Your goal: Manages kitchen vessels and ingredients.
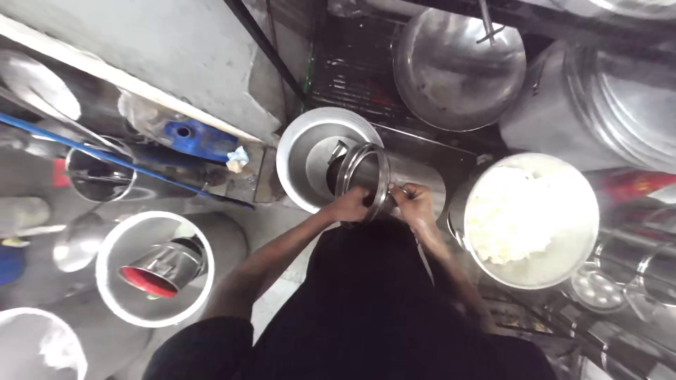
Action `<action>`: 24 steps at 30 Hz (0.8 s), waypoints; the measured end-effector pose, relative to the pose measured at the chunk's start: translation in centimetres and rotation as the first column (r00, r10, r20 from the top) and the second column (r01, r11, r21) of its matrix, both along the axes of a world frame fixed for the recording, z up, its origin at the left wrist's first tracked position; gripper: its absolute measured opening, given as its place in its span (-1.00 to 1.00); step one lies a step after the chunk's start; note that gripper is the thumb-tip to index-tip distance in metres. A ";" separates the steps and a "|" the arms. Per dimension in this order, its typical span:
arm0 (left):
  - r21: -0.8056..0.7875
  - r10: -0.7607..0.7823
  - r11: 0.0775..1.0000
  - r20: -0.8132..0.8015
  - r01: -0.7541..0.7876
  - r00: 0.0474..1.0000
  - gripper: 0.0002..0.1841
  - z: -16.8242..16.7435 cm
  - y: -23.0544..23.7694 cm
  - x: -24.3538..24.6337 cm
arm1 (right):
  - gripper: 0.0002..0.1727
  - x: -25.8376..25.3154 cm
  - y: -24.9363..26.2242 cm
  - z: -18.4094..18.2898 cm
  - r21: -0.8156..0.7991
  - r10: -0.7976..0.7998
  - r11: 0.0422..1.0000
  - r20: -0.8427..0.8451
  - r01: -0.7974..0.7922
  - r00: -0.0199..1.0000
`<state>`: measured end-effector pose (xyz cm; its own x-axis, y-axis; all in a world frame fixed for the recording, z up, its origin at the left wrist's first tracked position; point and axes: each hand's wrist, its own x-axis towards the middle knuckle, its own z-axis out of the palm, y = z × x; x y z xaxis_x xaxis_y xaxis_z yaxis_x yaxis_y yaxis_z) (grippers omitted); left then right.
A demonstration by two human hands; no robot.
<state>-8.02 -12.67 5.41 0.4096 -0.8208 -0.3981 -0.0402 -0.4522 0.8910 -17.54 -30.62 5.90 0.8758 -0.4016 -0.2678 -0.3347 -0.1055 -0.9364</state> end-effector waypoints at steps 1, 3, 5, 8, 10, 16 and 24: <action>-0.024 0.007 1.000 -0.014 -0.007 1.000 -0.77 -0.4 0.1 -0.2 | -0.53 -0.2 -0.1 -0.3 0.008 -0.006 1.000 0.007 0.006 1.000; -0.065 0.021 0.998 -0.025 -0.022 0.999 -0.76 -1.0 0.0 -0.2 | -0.51 -0.1 -0.1 -0.7 0.007 -0.014 1.000 0.031 0.014 0.999; -0.017 -0.006 1.000 -0.019 0.005 1.000 -0.75 -0.6 -0.1 0.1 | -0.51 -0.1 0.0 -1.0 -0.006 -0.017 1.000 0.052 0.017 0.999; 0.088 0.024 0.996 -0.029 -0.022 0.999 -0.75 0.3 -0.2 0.7 | -0.52 -0.3 0.2 -1.3 -0.010 -0.024 1.000 0.054 0.024 0.998; 0.032 0.062 0.998 -0.031 -0.061 0.998 -0.78 0.4 0.2 1.2 | -0.51 0.0 0.1 -1.2 -0.004 -0.043 0.999 0.044 0.044 0.998; -0.038 0.215 0.976 0.033 -0.214 0.976 -0.83 0.0 0.5 0.9 | -0.48 1.4 0.9 -1.2 0.006 -0.057 0.998 0.045 0.056 0.997; -0.104 0.352 0.929 -0.060 -0.356 0.934 -0.76 -1.2 1.0 1.4 | -0.51 3.3 2.4 -2.0 0.021 -0.035 0.999 0.048 0.034 0.998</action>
